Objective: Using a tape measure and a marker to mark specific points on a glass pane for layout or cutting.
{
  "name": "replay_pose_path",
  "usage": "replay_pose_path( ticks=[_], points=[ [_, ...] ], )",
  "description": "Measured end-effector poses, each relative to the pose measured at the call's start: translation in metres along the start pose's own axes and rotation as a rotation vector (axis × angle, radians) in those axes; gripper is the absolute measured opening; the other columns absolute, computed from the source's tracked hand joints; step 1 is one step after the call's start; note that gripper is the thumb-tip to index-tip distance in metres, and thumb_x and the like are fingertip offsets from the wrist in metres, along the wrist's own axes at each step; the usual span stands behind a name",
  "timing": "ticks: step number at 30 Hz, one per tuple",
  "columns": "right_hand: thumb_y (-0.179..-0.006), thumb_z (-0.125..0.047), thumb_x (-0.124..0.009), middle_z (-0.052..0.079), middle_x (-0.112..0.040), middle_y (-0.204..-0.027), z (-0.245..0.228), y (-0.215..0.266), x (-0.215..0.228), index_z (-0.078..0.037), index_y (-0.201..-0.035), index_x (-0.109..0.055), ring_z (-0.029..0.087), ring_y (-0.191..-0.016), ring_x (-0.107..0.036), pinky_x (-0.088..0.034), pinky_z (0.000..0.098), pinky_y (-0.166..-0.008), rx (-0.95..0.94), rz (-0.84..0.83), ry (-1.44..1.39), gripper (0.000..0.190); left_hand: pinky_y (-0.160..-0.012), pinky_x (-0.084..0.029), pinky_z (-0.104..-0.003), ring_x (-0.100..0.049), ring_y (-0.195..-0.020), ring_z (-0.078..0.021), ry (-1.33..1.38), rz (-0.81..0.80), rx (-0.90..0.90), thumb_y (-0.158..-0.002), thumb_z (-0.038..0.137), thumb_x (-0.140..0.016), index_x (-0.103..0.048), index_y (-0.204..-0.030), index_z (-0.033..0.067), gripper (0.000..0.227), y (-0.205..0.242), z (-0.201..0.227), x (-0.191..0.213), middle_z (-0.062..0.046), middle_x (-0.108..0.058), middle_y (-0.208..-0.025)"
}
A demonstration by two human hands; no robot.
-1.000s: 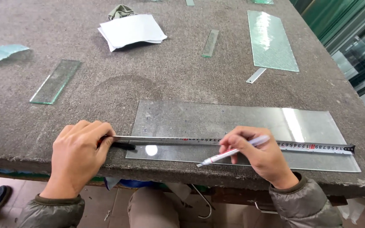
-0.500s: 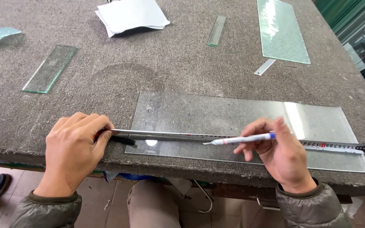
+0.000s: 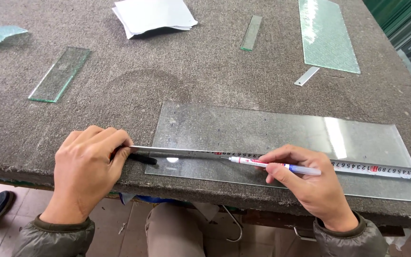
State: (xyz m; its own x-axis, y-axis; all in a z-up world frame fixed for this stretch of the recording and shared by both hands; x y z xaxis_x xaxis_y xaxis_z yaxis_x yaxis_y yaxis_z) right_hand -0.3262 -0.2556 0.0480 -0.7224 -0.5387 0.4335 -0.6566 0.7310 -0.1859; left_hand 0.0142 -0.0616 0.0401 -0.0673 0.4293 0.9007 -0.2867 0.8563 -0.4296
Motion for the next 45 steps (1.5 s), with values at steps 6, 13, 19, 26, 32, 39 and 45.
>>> replay_pose_path(
  ticks=[6,13,19,26,32,39,45],
  points=[
    [-0.097,-0.019,-0.077,0.004,-0.083,-0.068,0.009,0.0,0.0,-0.006,-0.1,-0.091,0.01,-0.069,-0.07,-0.053,0.0249,-0.07,-0.05,-0.004,0.028,0.02,-0.083,-0.051,-0.04,-0.064,-0.086,-0.0188,0.006,0.045,-0.019,-0.105,0.026,-0.072,-0.07,-0.091,0.0316,0.016,0.001,0.001,0.002,0.014,-0.07,-0.084],
    [-0.096,-0.019,-0.078,0.004,-0.084,-0.067,0.007,-0.001,-0.001,-0.006,-0.099,-0.091,0.01,-0.07,-0.073,-0.057,0.0258,-0.074,-0.041,0.001,0.047,0.019,-0.085,-0.051,-0.041,-0.065,-0.087,-0.0194,0.021,0.03,-0.007,-0.105,0.027,-0.072,-0.07,-0.091,0.0314,0.014,0.001,0.001,0.003,0.013,-0.07,-0.083],
    [-0.097,-0.019,-0.078,0.005,-0.083,-0.066,0.009,-0.001,-0.002,-0.007,-0.1,-0.092,0.009,-0.068,-0.07,-0.053,0.0239,-0.07,-0.068,-0.001,0.05,0.019,-0.088,-0.051,-0.042,-0.066,-0.089,-0.0197,0.018,0.05,-0.012,-0.105,0.026,-0.073,-0.069,-0.091,0.03,0.015,0.002,0.002,0.003,0.014,-0.07,-0.085],
    [-0.096,-0.019,-0.078,0.003,-0.083,-0.065,0.008,-0.001,-0.002,-0.007,-0.099,-0.092,0.008,-0.066,-0.068,-0.052,0.0235,-0.068,-0.055,0.001,0.068,0.018,-0.088,-0.051,-0.041,-0.066,-0.089,-0.0192,0.023,0.047,-0.013,-0.105,0.026,-0.073,-0.07,-0.091,0.0305,0.014,0.002,0.001,0.003,0.014,-0.071,-0.085],
    [-0.096,-0.02,-0.078,0.004,-0.083,-0.065,0.007,-0.002,-0.002,-0.008,-0.1,-0.093,0.008,-0.064,-0.067,-0.05,0.0238,-0.066,-0.066,-0.003,0.069,0.019,-0.088,-0.051,-0.041,-0.065,-0.088,-0.019,0.023,0.047,-0.014,-0.104,0.025,-0.074,-0.069,-0.091,0.0303,0.015,0.001,0.002,0.003,0.014,-0.07,-0.084],
    [-0.097,-0.019,-0.077,0.004,-0.083,-0.065,0.01,-0.001,-0.002,-0.006,-0.1,-0.092,0.009,-0.066,-0.07,-0.053,0.0246,-0.07,-0.061,0.002,0.052,0.02,-0.089,-0.051,-0.041,-0.066,-0.088,-0.0187,0.023,0.053,-0.022,-0.104,0.026,-0.074,-0.068,-0.091,0.0298,0.015,0.001,0.003,0.004,0.014,-0.07,-0.084],
    [-0.095,-0.022,-0.079,0.005,-0.083,-0.064,0.012,-0.001,0.0,-0.007,-0.099,-0.092,0.01,-0.06,-0.064,-0.045,0.0259,-0.057,-0.074,-0.002,0.062,0.02,-0.089,-0.051,-0.041,-0.066,-0.088,-0.0187,0.024,0.067,-0.021,-0.103,0.025,-0.072,-0.068,-0.09,0.0309,0.015,0.001,0.002,0.004,0.016,-0.07,-0.085]
  ],
)
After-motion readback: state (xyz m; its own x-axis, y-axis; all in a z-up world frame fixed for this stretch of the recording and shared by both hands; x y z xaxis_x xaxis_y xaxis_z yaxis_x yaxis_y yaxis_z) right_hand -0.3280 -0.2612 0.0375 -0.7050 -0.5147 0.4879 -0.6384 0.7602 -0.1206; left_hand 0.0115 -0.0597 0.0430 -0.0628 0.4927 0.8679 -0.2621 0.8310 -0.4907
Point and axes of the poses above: each hand's wrist, its own y-axis away from the middle knuckle, its own x-axis out of the back of the hand, z = x × y, the point moved 6 cm from there along -y, towards the middle knuckle
